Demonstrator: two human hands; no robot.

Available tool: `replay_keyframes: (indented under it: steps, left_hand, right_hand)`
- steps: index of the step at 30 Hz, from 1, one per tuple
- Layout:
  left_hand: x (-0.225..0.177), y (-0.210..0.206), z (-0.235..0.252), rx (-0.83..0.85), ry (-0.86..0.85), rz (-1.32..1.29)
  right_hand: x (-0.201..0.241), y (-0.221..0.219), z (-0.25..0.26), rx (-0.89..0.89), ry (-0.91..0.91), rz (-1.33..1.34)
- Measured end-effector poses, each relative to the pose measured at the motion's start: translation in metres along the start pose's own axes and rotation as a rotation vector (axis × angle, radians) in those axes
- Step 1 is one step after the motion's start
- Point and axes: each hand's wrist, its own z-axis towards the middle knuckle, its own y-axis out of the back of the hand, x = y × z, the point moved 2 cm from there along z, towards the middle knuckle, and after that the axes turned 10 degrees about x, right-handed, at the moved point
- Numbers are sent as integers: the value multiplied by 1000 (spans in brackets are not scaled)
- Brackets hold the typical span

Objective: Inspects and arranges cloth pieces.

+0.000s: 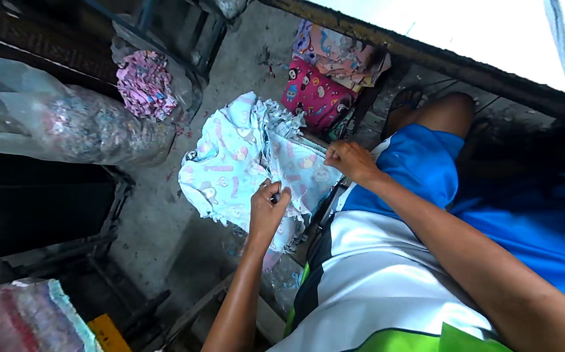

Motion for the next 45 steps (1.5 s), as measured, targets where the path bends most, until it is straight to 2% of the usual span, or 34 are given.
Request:
replay_keyframes:
  steps: [3, 5, 11, 13, 17, 20, 24, 28, 34, 38, 41, 45]
  left_hand:
    - [-2, -4, 1, 18, -2, 33]
    - [-3, -7, 2, 29, -11, 90]
    - [0, -23, 6, 49, -50, 224]
    - [0, -27, 7, 38, -57, 246]
    - [0, -32, 8, 48, -69, 218]
    - [0, -36, 9, 132, -63, 233]
    - [-3, -47, 12, 174, 1, 226]
    - [-9, -52, 18, 138, 55, 144]
    - [-4, -40, 19, 84, 48, 101]
    - [3, -16, 8, 50, 71, 6]
    - [3, 2, -1, 28, 87, -68]
    - [6, 3, -6, 34, 83, -88]
  right_hand:
    - [2, -12, -1, 32, -89, -93]
    - [-1, -16, -2, 29, -86, -96]
    - [-6, -17, -10, -153, 180, -89]
    - [-3, -17, -15, -166, 210, -84]
    - [-4, -19, -26, -97, 185, -92]
    - [-1, -25, -39, -57, 163, 6]
    - [7, -23, -45, 107, 64, 141]
    - [22, -22, -55, 146, 165, 124]
    - [38, -22, -65, 244, 243, 85]
    - [23, -12, -55, 164, 333, 145]
    - [3, 2, -35, 114, 229, 139]
    - [-10, 9, -8, 48, 31, 114]
